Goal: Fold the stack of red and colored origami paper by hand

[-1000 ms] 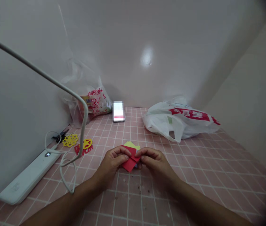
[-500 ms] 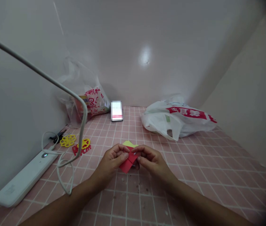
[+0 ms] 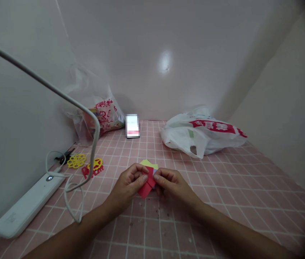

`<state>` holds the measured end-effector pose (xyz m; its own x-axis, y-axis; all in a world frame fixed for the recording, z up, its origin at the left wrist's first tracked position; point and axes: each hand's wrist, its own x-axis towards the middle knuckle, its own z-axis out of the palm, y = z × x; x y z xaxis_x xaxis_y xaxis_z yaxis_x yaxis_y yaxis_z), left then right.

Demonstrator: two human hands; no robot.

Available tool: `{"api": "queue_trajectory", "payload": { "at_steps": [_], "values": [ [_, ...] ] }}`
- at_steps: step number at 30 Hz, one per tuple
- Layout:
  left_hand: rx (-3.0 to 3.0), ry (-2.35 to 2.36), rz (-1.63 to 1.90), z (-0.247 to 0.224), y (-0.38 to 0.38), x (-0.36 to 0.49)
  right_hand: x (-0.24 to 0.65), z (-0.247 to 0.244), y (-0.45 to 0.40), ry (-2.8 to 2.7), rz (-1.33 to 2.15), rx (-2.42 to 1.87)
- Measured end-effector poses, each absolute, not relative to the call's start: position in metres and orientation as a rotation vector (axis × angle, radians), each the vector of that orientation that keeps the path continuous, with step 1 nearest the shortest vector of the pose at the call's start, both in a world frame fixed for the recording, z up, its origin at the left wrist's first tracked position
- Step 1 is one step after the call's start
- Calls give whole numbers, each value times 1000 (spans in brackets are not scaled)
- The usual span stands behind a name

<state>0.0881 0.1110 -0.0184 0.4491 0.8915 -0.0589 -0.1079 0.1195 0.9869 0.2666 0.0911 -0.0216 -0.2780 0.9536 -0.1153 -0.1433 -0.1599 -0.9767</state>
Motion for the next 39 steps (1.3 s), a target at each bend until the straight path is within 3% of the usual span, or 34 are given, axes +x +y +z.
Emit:
{"api": "queue_trajectory", "payload": {
  "at_steps": [24,39],
  "values": [
    [1198,944,698,-20,117,91,267,-22,92,-1288,1443,-1159],
    [1048,920,672,-14,112,93,269,-26,93,-1241,1550,-1097]
  ]
}}
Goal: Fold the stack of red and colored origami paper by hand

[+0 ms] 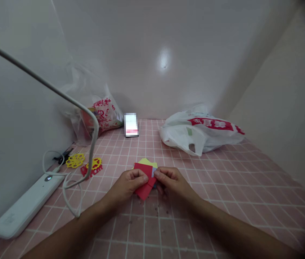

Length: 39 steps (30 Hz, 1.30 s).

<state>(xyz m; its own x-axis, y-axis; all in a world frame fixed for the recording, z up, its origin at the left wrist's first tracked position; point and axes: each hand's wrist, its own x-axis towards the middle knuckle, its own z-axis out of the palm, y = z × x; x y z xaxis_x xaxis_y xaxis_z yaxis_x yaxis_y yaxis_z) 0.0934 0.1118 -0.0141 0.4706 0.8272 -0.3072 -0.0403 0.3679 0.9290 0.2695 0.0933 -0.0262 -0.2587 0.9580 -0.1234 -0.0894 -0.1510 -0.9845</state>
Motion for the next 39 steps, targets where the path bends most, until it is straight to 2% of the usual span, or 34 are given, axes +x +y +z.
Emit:
{"api": "queue_trajectory", "payload": {
  "at_steps": [15,25,27,31,34,39],
  "values": [
    [993,912,645,-14,114,89,275,-27,100,-1250,1813,-986],
    [1528,651,949,-10,116,86,269,-28,93,-944,2067,-746],
    [1544,680,984,-10,115,87,269,-28,94,-1044,1974,-828],
    [1330,806,872,-12,116,87,274,-27,101,-1294,1456,-953],
    [1245,859,758,-15,116,89,276,-27,104,-1369,1432,-938],
    [1166,872,783,-16,113,92,270,-27,99,-1315,1506,-942]
  ]
}}
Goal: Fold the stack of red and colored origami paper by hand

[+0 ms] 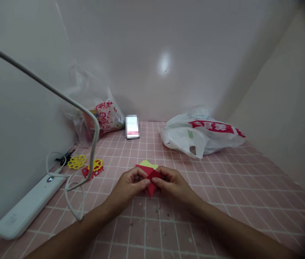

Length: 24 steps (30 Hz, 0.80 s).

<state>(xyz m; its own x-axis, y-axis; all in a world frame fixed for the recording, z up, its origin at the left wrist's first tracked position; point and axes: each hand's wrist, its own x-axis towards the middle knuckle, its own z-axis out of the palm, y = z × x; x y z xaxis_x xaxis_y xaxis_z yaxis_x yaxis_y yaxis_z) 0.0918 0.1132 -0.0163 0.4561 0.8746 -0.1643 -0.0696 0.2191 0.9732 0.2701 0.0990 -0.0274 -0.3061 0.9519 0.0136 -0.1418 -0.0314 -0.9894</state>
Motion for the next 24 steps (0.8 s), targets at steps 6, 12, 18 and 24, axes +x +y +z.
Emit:
{"api": "queue_trajectory", "payload": {
  "at_steps": [6,12,18,24],
  "values": [
    [1107,903,830,-15,113,92,268,-25,94,-1274,1481,-888],
    [1026,789,847,-17,110,90,273,-31,94,-1351,1360,-859],
    [994,721,870,-21,109,90,274,-30,93,-1348,1342,-884],
    [1090,736,887,-22,113,91,271,-28,91,-1423,1301,-885]
  ]
}}
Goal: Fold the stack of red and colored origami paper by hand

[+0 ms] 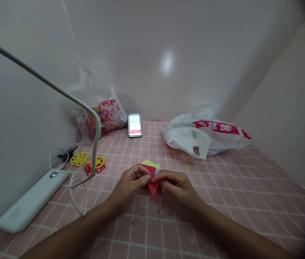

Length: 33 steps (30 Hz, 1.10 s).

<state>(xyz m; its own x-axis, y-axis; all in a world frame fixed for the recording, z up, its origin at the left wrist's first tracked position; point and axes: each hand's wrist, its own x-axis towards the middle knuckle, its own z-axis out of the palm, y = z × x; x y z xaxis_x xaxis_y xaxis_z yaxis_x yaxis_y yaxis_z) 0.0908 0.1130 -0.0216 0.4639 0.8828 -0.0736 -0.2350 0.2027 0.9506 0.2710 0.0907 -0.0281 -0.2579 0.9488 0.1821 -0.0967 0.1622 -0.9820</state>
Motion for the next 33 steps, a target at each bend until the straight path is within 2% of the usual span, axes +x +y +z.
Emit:
{"api": "queue_trajectory", "payload": {
  "at_steps": [12,19,33],
  "values": [
    [1229,843,996,-18,112,91,271,-22,91,-1297,1454,-858],
    [1328,870,980,-19,109,91,269,-24,93,-1255,1578,-987],
    [1293,822,942,-21,111,92,269,-23,93,-1258,1544,-1055]
  ]
}}
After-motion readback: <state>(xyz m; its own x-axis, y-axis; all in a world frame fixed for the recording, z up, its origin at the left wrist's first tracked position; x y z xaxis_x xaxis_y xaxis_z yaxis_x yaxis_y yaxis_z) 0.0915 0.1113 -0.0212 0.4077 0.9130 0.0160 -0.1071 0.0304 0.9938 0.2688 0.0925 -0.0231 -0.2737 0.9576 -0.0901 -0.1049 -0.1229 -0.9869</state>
